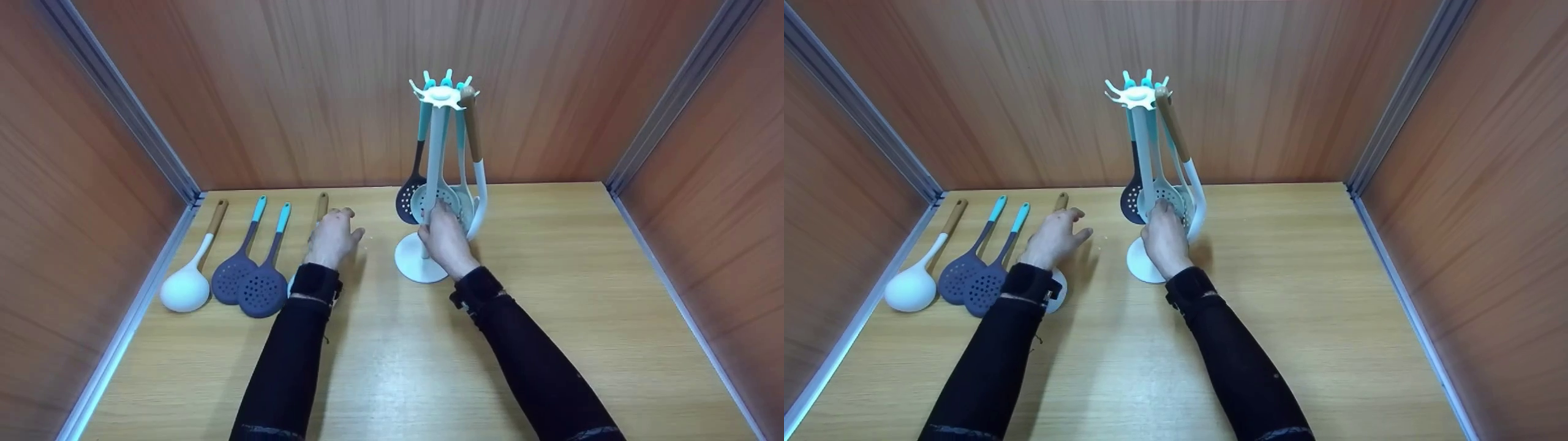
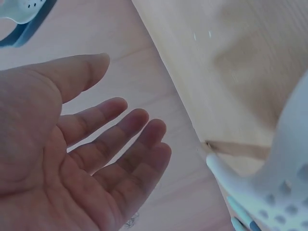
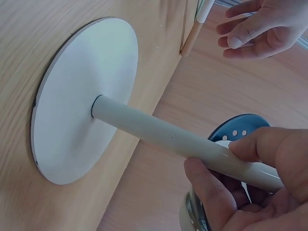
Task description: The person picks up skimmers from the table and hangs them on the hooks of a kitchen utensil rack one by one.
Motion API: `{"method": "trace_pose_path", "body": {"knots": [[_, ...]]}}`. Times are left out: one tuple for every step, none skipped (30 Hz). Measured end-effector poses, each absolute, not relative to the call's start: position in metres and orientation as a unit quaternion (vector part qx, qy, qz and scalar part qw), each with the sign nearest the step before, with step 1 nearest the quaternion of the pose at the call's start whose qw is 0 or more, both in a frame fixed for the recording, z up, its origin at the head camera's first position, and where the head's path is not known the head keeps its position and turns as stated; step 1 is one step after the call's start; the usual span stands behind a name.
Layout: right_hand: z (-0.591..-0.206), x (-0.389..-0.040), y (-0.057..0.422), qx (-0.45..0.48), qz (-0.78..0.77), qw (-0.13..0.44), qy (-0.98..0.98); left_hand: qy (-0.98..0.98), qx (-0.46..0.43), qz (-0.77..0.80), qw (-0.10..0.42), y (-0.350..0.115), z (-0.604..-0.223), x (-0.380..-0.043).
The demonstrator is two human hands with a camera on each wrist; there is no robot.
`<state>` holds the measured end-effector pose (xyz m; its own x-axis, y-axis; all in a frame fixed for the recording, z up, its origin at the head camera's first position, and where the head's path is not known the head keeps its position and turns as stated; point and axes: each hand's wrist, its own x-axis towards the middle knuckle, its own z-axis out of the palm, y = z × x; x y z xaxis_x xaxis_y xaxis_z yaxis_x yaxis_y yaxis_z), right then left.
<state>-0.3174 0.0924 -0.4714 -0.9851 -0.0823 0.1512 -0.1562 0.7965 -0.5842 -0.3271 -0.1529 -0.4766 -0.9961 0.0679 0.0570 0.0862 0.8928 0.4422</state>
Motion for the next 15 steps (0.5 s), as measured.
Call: {"method": "trace_pose_path", "body": {"knots": [[-0.471, -0.317, 0.092, 0.061, 0.312, 0.057, -0.946, -0.974, -0.035, -0.225, 0.015, -0.155, -0.476, -0.328], [-0.471, -0.317, 0.092, 0.060, 0.310, 0.055, -0.947, -0.974, -0.031, -0.222, 0.010, -0.157, -0.476, -0.328], [-0.471, -0.317, 0.092, 0.058, 0.311, 0.053, -0.947, -0.975, -0.026, -0.221, 0.005, -0.159, -0.475, -0.329], [-0.471, -0.318, 0.091, 0.056, 0.312, 0.053, -0.947, -0.976, -0.023, -0.219, 0.001, -0.160, -0.475, -0.329], [-0.471, -0.318, 0.091, 0.054, 0.313, 0.052, -0.947, -0.976, -0.019, -0.217, -0.002, -0.162, -0.475, -0.330], [-0.471, -0.318, 0.091, 0.053, 0.313, 0.052, -0.947, -0.976, -0.015, -0.216, -0.005, -0.164, -0.474, -0.330], [-0.471, -0.318, 0.091, 0.052, 0.312, 0.053, -0.947, -0.977, -0.012, -0.214, -0.007, -0.165, -0.474, -0.330], [-0.471, -0.319, 0.091, 0.052, 0.312, 0.054, -0.947, -0.977, -0.010, -0.212, -0.008, -0.167, -0.474, -0.330], [-0.472, -0.319, 0.091, 0.051, 0.312, 0.054, -0.947, -0.978, -0.009, -0.207, -0.008, -0.168, -0.473, -0.330], [-0.472, -0.319, 0.091, 0.050, 0.311, 0.055, -0.948, -0.980, -0.006, -0.201, -0.010, -0.170, -0.472, -0.330], [-0.471, -0.319, 0.090, 0.050, 0.310, 0.056, -0.948, -0.981, -0.005, -0.196, -0.011, -0.171, -0.471, -0.331], [-0.472, -0.319, 0.091, 0.050, 0.310, 0.057, -0.948, -0.982, -0.003, -0.190, -0.012, -0.172, -0.471, -0.332], [-0.472, -0.319, 0.091, 0.050, 0.311, 0.057, -0.947, -0.983, -0.002, -0.184, -0.013, -0.173, -0.471, -0.333], [-0.472, -0.319, 0.091, 0.050, 0.312, 0.058, -0.947, -0.984, 0.000, -0.179, -0.014, -0.174, -0.470, -0.333], [-0.472, -0.319, 0.091, 0.051, 0.313, 0.060, -0.946, -0.985, 0.000, -0.171, -0.014, -0.176, -0.470, -0.334]]}}
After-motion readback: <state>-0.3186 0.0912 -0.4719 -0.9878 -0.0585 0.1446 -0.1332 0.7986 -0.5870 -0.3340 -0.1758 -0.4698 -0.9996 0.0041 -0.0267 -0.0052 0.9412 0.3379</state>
